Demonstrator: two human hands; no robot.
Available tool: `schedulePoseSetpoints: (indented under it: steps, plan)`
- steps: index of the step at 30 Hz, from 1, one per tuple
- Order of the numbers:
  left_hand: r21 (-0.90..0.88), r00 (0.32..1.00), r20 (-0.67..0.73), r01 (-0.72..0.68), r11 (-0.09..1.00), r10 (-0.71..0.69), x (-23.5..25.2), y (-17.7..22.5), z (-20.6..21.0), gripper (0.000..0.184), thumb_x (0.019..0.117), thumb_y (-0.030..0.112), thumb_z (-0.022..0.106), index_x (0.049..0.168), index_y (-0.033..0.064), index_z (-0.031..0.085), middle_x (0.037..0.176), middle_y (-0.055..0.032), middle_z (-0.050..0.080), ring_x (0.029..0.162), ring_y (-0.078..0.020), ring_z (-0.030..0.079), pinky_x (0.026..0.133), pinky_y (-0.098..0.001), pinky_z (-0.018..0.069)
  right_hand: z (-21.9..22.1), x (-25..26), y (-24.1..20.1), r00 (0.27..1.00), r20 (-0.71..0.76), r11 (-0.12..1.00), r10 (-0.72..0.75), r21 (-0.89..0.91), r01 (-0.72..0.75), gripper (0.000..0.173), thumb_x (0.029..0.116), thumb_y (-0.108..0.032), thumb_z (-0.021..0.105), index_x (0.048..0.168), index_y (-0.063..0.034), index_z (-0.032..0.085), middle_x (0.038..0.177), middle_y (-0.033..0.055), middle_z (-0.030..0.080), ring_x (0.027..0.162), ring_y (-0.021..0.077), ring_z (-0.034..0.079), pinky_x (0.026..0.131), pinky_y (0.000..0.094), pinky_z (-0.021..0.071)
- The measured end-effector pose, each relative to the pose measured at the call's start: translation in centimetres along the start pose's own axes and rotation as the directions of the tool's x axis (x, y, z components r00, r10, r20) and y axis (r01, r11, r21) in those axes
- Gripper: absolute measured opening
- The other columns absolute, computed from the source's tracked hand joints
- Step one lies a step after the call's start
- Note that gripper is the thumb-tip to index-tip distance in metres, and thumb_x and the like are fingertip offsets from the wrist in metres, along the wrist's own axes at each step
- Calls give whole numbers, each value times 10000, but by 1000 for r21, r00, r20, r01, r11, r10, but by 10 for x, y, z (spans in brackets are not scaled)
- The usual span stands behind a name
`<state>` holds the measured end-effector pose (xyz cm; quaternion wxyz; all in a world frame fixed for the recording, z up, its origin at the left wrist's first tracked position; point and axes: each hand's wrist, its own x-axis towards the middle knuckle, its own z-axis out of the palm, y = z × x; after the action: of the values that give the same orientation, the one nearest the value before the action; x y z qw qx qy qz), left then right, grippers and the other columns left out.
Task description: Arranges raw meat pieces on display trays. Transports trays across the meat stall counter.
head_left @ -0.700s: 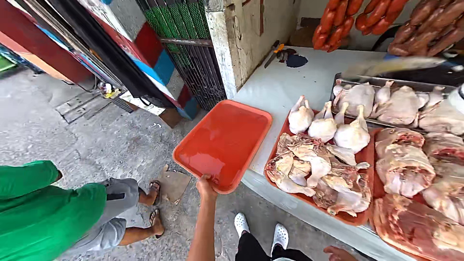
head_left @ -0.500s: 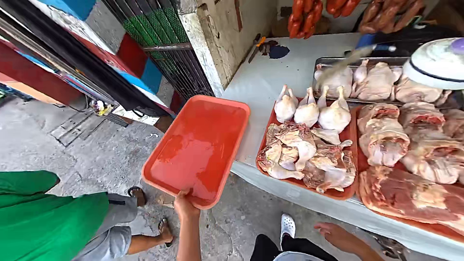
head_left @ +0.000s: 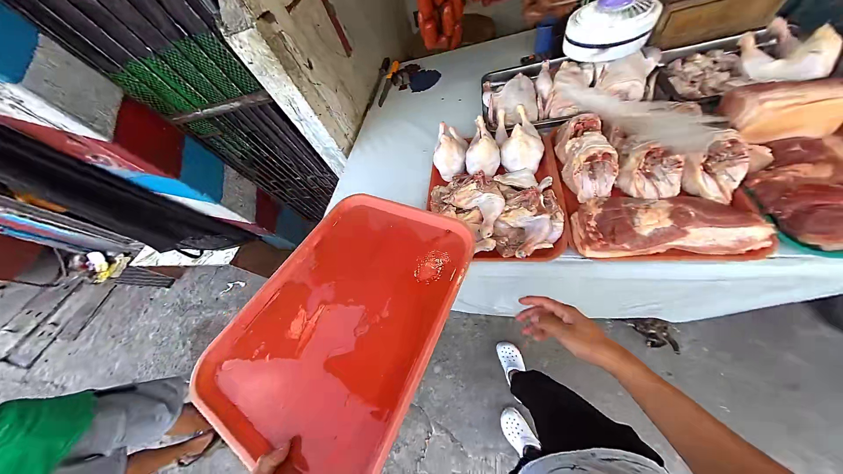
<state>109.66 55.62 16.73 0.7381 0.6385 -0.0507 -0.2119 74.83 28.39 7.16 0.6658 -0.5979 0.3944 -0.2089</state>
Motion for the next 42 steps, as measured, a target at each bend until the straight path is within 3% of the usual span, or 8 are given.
schedulePoseSetpoints:
  steps: [6,10,17,21,26,31,36,42]
  plan:
    - [63,972,183,136,989,-146,-58,3,-9,321,932,-21,348,960,134,628,814,31,770,755,-55,743,694,-254,627,-33,-50,-30,987,-153,906,37,422,31,521,1090,-405,298,1508,-104,378,1244,110,683,979,280,735,744,455,638]
    - [97,930,260,242,965,-259,-96,-7,17,271,896,-9,383,955,107,621,778,-7,760,706,-85,743,635,-279,630,-70,-98,-30,967,-218,865,133,502,-6,524,1108,-468,213,1350,-135,537,1106,37,724,993,158,717,848,366,617]
    - [146,798,483,333,932,-361,-156,-52,116,180,833,12,476,931,45,623,758,-84,749,663,-144,744,592,-312,630,-193,-229,11,932,-359,887,-45,415,202,428,915,-485,695,1253,-225,659,1077,-32,754,956,87,732,817,303,632]
    - [274,636,628,359,892,-448,-212,-88,201,157,951,40,464,1016,34,607,803,-80,743,718,-156,741,657,-328,631,-272,-320,42,866,-493,936,-83,261,238,344,943,-267,588,1286,-254,611,1102,-121,747,988,18,710,867,248,607]
    - [354,396,789,332,875,-469,-291,-155,315,150,981,98,499,1038,37,623,848,-82,748,770,-164,744,707,-342,630,-352,-438,65,773,-614,899,-161,231,371,226,1017,-459,565,1131,-289,659,1060,-129,755,1022,17,708,948,262,584]
    - [406,194,850,349,845,-489,-405,-212,420,203,1020,111,447,1007,62,643,849,-61,757,772,-136,743,709,-318,625,-452,-530,70,637,-749,923,-184,91,373,240,1085,-367,420,1149,-276,633,1062,-171,742,1038,-54,676,976,180,542]
    - [501,41,842,314,807,-538,-497,-237,515,220,1045,108,406,1044,68,622,864,-47,745,793,-123,736,715,-304,619,-554,-600,69,566,-816,937,-117,98,336,319,1010,-204,396,966,-286,701,884,-168,757,837,-84,688,786,126,565]
    - [509,-115,861,214,834,-496,-551,-245,640,225,1075,118,390,1106,80,609,901,-27,732,831,-93,720,762,-272,606,-647,-619,71,477,-879,938,17,178,296,356,1012,-149,319,964,-263,653,830,-162,750,762,-83,688,705,126,576]
